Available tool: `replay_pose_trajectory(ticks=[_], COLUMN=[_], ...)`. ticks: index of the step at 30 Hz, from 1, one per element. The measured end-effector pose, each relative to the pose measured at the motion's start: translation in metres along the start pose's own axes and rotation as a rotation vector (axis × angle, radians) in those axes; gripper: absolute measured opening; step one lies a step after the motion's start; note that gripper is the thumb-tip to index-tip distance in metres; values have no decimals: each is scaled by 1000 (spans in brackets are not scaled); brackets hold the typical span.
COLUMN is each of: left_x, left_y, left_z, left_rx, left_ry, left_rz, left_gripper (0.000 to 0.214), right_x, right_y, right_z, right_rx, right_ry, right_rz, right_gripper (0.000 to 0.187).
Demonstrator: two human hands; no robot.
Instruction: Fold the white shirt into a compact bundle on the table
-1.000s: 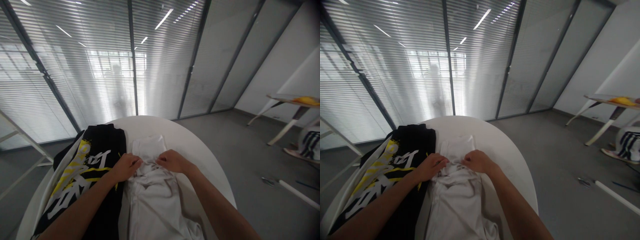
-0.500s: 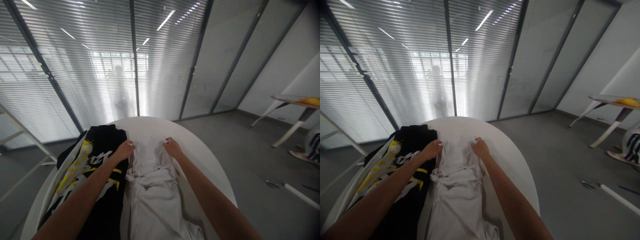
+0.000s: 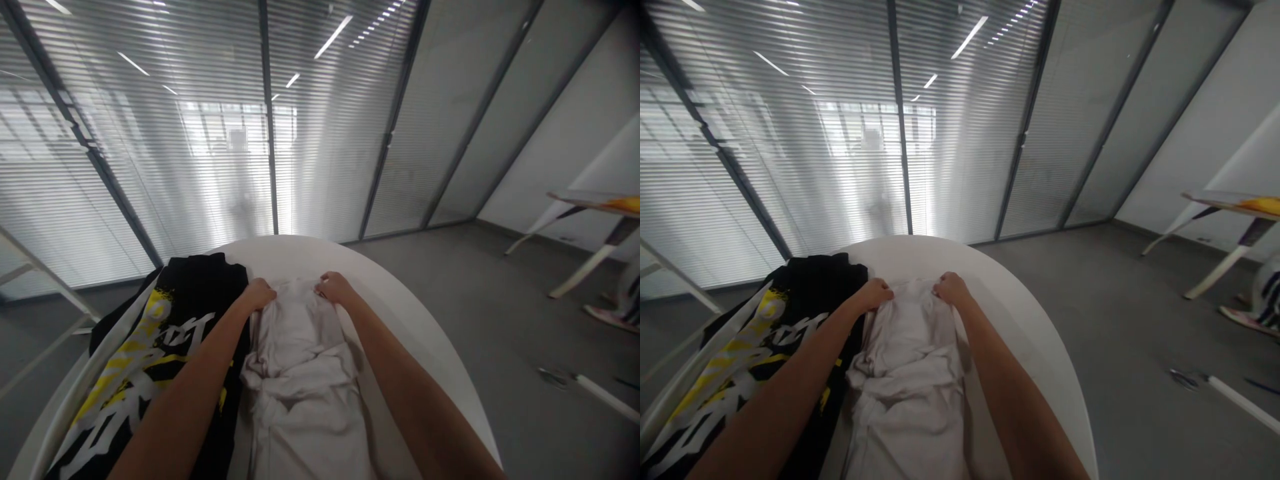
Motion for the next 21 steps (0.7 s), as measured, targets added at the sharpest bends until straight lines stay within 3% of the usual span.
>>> replay_pose_trajectory(ticks=[3, 5, 8, 12, 16, 21], left_x=[-3, -5, -9, -10, -13, -21], left_y=[5, 9, 16, 23, 30, 43], left_z=[-5, -12, -27, -46, -59, -68], left_rx=[-106, -194, -300, -582, -769, -900], left_ry=[95, 147, 228, 334, 387, 342], left_rz=[22, 37, 73, 166, 268, 399], left_gripper=[7, 12, 17, 25, 32, 36], right_x=[-3, -5, -9, -20, -30, -34], right_y=[-4, -8, -12, -24, -36, -47], right_z=[-3, -5, -10, -18, -27, -38], right_rx=[55, 174, 548, 965, 1060, 1132], right_ry=[41, 45, 14, -131, -151, -130], right_rz=[-93, -112, -60, -95, -223, -294], right_gripper=[27, 23, 15, 27, 34, 37])
Point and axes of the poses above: each hand's wrist, its own x-axis towards the middle knuckle, its own z-axis out of the palm, y = z × x, the point moved 4 cm from there along x, towards the middle knuckle, and after that the axes turned 10 degrees about z, right-handed, at the moved point
